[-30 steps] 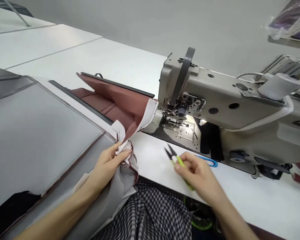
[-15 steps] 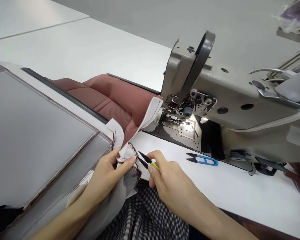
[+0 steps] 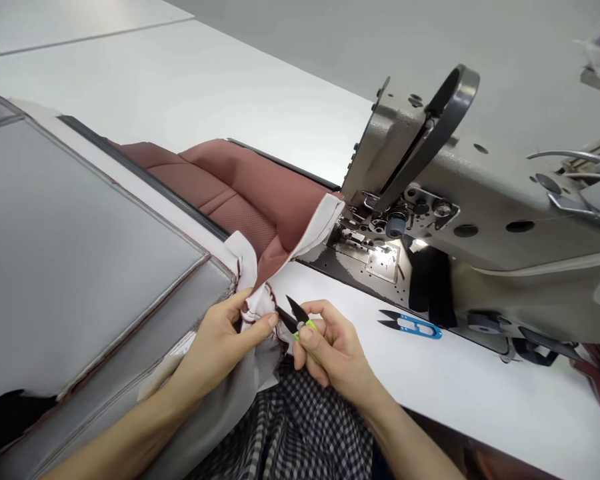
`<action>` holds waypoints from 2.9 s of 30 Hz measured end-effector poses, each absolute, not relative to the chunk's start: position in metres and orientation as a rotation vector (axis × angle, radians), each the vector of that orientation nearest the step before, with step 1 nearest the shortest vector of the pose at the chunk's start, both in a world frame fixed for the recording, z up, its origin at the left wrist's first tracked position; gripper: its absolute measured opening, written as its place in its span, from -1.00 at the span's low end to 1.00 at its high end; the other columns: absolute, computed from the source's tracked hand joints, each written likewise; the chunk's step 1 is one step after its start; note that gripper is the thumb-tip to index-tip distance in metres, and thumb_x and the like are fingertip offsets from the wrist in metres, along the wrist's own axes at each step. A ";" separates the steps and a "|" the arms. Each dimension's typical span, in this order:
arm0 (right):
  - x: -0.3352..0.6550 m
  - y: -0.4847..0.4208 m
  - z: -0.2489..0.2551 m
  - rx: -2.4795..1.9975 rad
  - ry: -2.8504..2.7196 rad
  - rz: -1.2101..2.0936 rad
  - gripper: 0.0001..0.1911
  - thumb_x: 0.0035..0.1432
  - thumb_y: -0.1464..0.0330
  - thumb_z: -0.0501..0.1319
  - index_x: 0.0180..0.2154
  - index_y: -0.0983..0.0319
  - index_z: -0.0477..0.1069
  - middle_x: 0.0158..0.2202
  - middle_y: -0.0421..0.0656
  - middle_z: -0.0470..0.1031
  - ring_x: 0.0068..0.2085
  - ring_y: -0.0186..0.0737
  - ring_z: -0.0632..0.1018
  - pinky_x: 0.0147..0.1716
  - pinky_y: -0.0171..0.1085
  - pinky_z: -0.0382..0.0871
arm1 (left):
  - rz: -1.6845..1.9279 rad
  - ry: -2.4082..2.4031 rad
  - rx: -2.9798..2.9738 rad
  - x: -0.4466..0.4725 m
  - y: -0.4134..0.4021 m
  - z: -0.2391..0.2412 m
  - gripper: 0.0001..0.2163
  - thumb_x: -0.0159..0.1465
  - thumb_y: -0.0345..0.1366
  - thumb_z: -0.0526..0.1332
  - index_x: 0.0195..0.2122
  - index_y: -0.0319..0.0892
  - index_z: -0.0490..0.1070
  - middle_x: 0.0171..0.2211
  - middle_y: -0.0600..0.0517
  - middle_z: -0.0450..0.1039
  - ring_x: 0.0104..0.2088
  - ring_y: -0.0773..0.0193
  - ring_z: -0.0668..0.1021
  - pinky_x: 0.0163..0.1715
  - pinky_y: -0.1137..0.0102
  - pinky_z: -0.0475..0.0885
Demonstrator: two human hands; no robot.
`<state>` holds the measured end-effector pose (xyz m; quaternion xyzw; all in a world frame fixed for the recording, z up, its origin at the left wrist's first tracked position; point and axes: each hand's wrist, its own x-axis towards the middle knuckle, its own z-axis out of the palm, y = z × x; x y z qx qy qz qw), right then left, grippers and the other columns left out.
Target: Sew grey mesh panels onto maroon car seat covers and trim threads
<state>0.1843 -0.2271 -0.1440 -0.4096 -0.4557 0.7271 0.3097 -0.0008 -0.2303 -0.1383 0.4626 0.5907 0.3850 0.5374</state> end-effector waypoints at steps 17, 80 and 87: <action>0.209 -0.254 -0.126 -1.390 -1.149 1.479 -0.70 0.23 0.05 0.23 -0.11 0.08 0.45 -0.63 -0.29 0.36 -0.73 -0.39 0.18 -0.76 -0.35 0.01 | 0.841 1.522 1.265 -0.002 -0.231 -0.152 -0.79 0.25 -0.15 0.15 -0.33 -0.20 0.40 -0.43 0.08 0.42 -0.40 0.28 0.40 -0.35 0.41 0.24; 0.054 -0.214 -0.112 -0.585 -0.507 2.153 -0.79 -0.09 0.47 0.37 -0.29 0.28 0.58 -0.45 -0.22 0.52 -0.43 -0.34 0.41 -0.35 -0.30 0.39 | 0.977 1.676 2.786 -0.103 -0.254 -0.041 -0.88 0.27 -0.50 0.25 -0.19 -0.21 0.50 -0.25 0.08 0.56 -0.27 0.38 0.55 -0.24 0.42 0.41; 0.055 -0.219 -0.110 -0.508 -0.504 2.153 -0.98 -0.03 0.50 0.35 -0.46 0.31 0.52 -0.52 -0.25 0.42 -0.49 -0.41 0.31 -0.44 -0.37 0.27 | 0.429 1.486 3.297 -0.100 -0.239 -0.022 -0.83 0.25 -0.52 0.18 -0.48 -0.22 0.38 -0.53 0.04 0.33 -0.51 0.22 0.40 -0.51 0.27 0.27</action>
